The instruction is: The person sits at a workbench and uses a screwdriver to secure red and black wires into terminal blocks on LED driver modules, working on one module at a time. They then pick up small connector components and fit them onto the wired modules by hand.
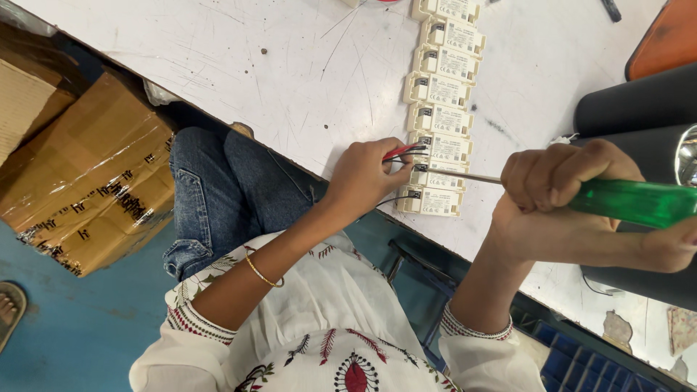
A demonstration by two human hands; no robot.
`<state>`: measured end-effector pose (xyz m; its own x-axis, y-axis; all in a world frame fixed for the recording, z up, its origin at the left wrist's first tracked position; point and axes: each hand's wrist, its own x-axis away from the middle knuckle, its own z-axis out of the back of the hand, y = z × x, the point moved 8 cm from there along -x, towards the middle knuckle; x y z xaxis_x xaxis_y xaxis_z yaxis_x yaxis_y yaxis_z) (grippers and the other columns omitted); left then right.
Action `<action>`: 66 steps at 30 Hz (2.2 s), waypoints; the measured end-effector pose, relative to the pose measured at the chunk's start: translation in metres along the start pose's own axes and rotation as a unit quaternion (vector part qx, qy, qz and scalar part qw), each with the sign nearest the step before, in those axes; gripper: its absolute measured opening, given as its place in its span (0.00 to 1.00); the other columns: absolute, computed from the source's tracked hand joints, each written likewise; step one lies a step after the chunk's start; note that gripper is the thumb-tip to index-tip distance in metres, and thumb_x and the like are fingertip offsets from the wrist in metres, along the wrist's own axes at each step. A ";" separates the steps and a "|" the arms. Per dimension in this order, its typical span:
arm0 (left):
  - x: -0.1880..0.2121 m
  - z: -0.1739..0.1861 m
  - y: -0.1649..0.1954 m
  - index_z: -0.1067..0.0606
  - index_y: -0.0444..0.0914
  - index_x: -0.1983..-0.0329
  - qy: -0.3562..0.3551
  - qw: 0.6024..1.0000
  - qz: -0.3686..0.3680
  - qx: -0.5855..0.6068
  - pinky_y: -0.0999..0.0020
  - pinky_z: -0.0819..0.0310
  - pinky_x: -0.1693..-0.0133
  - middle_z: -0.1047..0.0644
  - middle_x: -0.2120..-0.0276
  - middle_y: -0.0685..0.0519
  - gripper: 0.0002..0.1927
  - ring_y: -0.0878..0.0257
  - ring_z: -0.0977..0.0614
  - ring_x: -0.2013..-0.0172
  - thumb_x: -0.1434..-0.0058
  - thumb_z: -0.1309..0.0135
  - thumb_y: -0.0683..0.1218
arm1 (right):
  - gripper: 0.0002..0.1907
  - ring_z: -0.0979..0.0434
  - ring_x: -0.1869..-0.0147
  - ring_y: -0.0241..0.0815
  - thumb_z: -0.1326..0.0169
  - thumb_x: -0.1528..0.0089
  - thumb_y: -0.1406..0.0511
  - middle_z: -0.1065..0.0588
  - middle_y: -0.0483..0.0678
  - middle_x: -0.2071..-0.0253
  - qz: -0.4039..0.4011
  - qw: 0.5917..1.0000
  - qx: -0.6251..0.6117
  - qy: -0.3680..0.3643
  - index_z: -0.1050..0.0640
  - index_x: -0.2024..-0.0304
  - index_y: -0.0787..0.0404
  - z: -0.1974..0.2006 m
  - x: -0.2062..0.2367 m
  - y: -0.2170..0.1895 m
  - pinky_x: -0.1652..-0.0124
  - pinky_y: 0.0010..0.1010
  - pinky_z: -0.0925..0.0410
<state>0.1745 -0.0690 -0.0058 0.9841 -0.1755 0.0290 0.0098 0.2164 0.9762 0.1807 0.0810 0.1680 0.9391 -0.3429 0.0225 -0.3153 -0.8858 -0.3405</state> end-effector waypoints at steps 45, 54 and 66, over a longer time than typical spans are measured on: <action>-0.066 0.025 -0.066 0.32 0.35 0.60 -0.016 0.928 0.075 0.364 0.70 0.17 0.67 0.21 0.75 0.50 0.15 0.57 0.11 0.66 0.23 0.69 0.46 | 0.22 0.42 0.89 0.28 0.48 0.31 0.52 0.37 0.40 0.86 -0.181 0.723 0.512 -0.426 0.31 0.73 0.61 -0.073 0.001 0.047 0.87 0.24 0.44; -0.066 0.026 -0.070 0.32 0.34 0.59 -0.015 0.911 0.073 0.406 0.67 0.14 0.64 0.21 0.73 0.48 0.15 0.55 0.12 0.65 0.24 0.68 0.47 | 0.16 0.31 0.77 0.40 0.34 0.39 0.61 0.27 0.48 0.78 -0.038 0.439 0.856 -0.271 0.21 0.63 0.69 0.092 0.016 0.085 0.72 0.33 0.35; -0.044 0.121 -0.036 0.26 0.38 0.60 0.224 0.972 -0.005 0.064 0.57 0.27 0.74 0.25 0.77 0.49 0.12 0.53 0.20 0.77 0.26 0.58 0.47 | 0.13 0.33 0.79 0.43 0.36 0.38 0.60 0.28 0.53 0.81 -0.019 0.453 0.874 -0.174 0.18 0.66 0.66 0.092 0.009 0.079 0.74 0.36 0.36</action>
<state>0.1095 -0.1856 -0.0163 0.9629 0.2653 -0.0492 0.0261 0.0902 0.9956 0.1772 0.0367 0.0547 0.9999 0.0021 0.0136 0.0061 0.8167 -0.5771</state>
